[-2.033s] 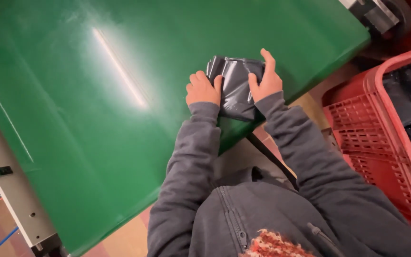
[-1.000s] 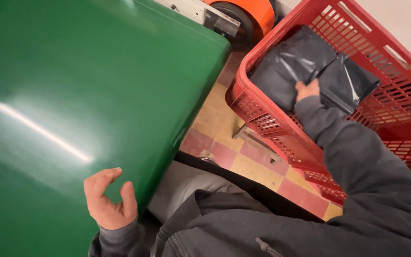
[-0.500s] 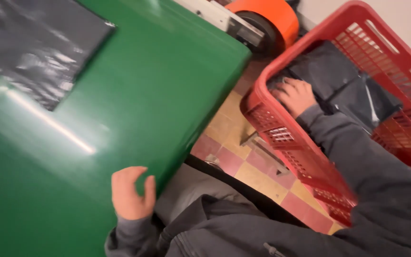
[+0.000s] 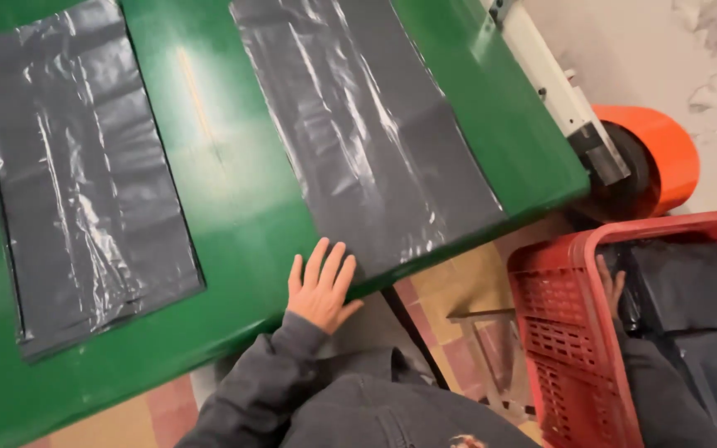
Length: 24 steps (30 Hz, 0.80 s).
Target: Fold flat black plastic bags into squares and place them into a collection crate.
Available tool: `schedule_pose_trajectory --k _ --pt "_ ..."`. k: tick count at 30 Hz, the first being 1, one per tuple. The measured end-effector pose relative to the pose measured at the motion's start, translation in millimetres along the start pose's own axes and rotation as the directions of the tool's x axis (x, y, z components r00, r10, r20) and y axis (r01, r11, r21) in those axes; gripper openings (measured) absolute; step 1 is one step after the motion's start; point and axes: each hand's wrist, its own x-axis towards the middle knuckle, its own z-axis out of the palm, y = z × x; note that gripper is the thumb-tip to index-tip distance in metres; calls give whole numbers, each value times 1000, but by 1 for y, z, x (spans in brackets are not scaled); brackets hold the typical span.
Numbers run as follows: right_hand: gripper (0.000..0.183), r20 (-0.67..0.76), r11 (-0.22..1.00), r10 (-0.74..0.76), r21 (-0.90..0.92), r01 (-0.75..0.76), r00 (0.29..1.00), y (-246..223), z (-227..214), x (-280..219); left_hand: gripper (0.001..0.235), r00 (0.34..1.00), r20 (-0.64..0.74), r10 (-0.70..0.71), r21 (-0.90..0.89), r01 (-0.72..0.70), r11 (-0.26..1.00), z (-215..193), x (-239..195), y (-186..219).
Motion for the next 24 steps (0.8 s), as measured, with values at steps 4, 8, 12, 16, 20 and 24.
schedule_pose_trajectory --k 4,8,12,16,20,24 --pt "28 -105 981 188 69 -182 977 -20 -14 39 75 999 -2 40 -23 -40 999 16 2 -18" --pt "27 -160 914 392 181 -364 906 -22 -136 63 63 994 -95 57 -76 -65 995 6 11 -26" --pt "25 -71 953 245 202 -227 967 -179 -213 168 29 952 -272 140 -40 -157 987 -3 30 -43" --pt "83 39 889 -457 49 455 889 -420 -246 257 16 950 -260 172 -160 -218 963 -56 10 -43" --pt "79 134 840 -542 68 538 830 -417 -195 245 18 955 -233 185 -282 -248 927 -112 -23 -56" --pt "42 595 930 -365 200 307 716 -386 -166 248 18 975 -178 137 -590 -217 778 -142 -40 -83"
